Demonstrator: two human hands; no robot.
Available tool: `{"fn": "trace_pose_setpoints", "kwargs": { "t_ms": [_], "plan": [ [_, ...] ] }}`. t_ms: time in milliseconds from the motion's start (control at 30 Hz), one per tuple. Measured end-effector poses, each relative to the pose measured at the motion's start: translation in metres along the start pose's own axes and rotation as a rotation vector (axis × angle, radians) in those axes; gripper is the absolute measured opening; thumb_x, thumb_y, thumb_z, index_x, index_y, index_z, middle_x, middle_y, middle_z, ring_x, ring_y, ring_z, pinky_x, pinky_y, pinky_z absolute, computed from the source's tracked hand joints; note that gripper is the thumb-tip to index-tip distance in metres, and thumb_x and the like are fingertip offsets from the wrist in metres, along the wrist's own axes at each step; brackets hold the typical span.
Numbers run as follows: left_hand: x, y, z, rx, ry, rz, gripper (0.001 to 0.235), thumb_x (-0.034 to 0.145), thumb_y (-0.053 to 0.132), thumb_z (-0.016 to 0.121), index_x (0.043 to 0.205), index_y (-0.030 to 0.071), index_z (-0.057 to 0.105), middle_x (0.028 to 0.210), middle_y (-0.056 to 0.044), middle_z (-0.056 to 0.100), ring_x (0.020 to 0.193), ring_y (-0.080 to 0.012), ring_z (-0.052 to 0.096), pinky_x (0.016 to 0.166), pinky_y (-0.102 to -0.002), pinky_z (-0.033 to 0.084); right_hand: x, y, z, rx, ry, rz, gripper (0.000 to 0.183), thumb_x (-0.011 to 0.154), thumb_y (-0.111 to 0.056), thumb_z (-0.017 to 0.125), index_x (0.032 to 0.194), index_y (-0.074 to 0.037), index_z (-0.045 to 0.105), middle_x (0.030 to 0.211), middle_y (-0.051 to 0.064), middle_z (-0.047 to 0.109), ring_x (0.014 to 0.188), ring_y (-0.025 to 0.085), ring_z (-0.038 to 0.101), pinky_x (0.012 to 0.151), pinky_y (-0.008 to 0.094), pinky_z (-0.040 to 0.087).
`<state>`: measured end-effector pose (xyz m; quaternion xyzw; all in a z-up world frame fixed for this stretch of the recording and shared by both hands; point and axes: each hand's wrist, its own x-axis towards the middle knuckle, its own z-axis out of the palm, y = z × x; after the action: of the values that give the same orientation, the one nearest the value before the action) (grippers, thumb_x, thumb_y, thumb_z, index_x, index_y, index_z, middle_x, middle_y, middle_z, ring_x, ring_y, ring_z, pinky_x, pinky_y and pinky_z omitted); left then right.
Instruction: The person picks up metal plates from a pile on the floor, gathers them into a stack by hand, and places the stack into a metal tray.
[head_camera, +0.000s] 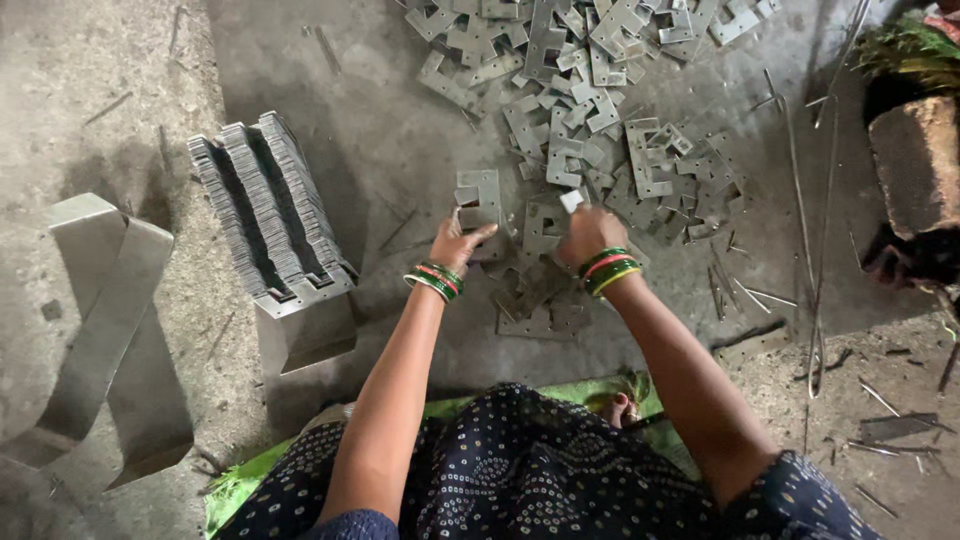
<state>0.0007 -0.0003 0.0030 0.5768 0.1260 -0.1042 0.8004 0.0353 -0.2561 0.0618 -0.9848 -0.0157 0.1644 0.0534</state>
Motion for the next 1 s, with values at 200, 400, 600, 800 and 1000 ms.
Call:
{"fn": "trace_pose_setpoints", "kwargs": {
  "t_ms": [200, 400, 600, 800, 1000],
  "plan": [
    [-0.010, 0.031, 0.013, -0.347, 0.081, -0.401, 0.075, 0.090, 0.044, 0.069, 0.153, 0.014, 0.042, 0.154, -0.008, 0.048, 0.132, -0.0221, 0.052, 0.108, -0.043, 0.043, -0.016, 0.009, -0.056, 0.456, 0.094, -0.283, 0.039, 0.078, -0.029, 0.074, 0.112, -0.008, 0.071, 0.097, 0.021, 0.076, 0.089, 0.037, 0.075, 0.082, 0.047, 0.059],
    [0.000, -0.015, -0.013, 0.771, -0.190, 0.003, 0.081, 0.094, 0.022, 0.075, 0.168, 0.024, 0.040, 0.173, -0.020, 0.012, 0.158, -0.0328, 0.014, 0.121, -0.050, 0.029, -0.068, -0.040, -0.022, -0.019, -0.276, -0.386, 0.032, 0.100, -0.012, 0.051, 0.130, -0.006, 0.059, 0.110, 0.018, 0.067, 0.094, 0.035, 0.070, 0.079, 0.049, 0.060],
    [-0.007, -0.048, -0.065, 1.287, -0.180, 0.322, 0.100, 0.071, -0.022, 0.057, 0.158, 0.027, 0.059, 0.170, -0.024, 0.034, 0.153, -0.0323, 0.044, 0.126, -0.032, 0.042, -0.081, -0.042, -0.006, -0.185, -0.174, -0.739, 0.041, 0.084, -0.012, 0.063, 0.125, -0.011, 0.063, 0.130, 0.012, 0.059, 0.127, 0.030, 0.054, 0.109, 0.045, 0.044],
    [0.005, -0.052, -0.071, 0.574, -0.125, 0.064, 0.053, 0.100, 0.041, 0.061, 0.140, 0.006, 0.060, 0.144, -0.016, 0.057, 0.132, -0.0310, 0.056, 0.110, -0.039, 0.043, -0.065, -0.039, -0.050, -0.320, -0.394, -0.406, 0.029, 0.096, -0.017, 0.060, 0.123, -0.016, 0.071, 0.128, 0.016, 0.064, 0.121, 0.032, 0.064, 0.102, 0.046, 0.054],
    [-0.002, -0.036, -0.029, -0.329, -0.129, -0.583, 0.072, 0.096, 0.064, 0.047, 0.144, 0.010, 0.056, 0.136, -0.013, 0.063, 0.124, -0.0300, 0.057, 0.105, -0.048, 0.046, -0.070, -0.062, -0.099, 0.069, 0.200, -0.920, 0.048, 0.074, -0.022, 0.071, 0.121, -0.017, 0.064, 0.112, 0.014, 0.065, 0.109, 0.033, 0.059, 0.091, 0.054, 0.047]
  ]
}}
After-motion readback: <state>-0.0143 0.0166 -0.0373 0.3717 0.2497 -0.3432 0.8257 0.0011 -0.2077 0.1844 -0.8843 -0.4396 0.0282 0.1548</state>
